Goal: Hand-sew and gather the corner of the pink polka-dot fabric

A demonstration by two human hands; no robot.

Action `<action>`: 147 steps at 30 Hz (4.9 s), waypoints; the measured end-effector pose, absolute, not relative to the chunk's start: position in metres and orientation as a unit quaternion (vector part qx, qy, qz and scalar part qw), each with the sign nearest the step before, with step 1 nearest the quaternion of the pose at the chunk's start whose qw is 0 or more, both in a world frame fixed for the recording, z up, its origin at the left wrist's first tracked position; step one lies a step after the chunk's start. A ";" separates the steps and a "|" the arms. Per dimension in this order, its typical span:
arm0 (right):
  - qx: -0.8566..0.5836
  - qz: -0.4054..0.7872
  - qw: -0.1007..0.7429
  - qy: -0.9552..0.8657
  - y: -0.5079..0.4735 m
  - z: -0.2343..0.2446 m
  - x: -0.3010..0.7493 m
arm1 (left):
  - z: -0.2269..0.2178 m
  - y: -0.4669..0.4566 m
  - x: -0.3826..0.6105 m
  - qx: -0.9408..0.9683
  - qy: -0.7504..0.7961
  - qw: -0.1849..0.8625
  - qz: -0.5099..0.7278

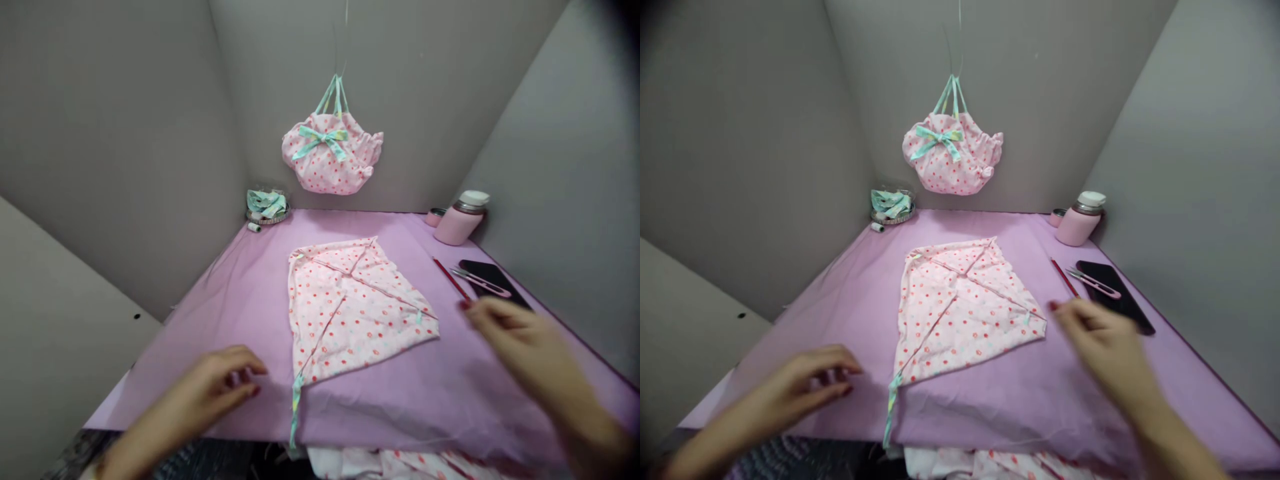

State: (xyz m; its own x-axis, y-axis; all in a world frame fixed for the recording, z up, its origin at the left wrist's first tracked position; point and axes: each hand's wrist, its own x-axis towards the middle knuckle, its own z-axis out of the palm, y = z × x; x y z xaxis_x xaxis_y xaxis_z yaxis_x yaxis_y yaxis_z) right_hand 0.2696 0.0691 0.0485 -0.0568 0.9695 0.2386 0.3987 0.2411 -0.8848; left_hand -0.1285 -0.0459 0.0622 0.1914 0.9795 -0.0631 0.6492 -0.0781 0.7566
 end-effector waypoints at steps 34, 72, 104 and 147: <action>-0.472 -0.065 0.323 -0.818 0.166 0.065 0.216 | 0.099 0.068 -0.029 0.627 0.554 0.139 0.530; -0.332 0.657 0.247 -0.630 0.131 0.008 0.183 | -0.001 0.114 0.002 0.444 0.385 0.702 0.403; -0.319 0.755 0.312 -0.481 0.133 -0.002 0.180 | 0.012 0.115 0.014 0.643 0.421 0.588 0.253; -0.409 0.689 0.407 -0.438 0.136 0.000 0.174 | -0.001 0.118 0.024 0.470 0.430 0.665 0.390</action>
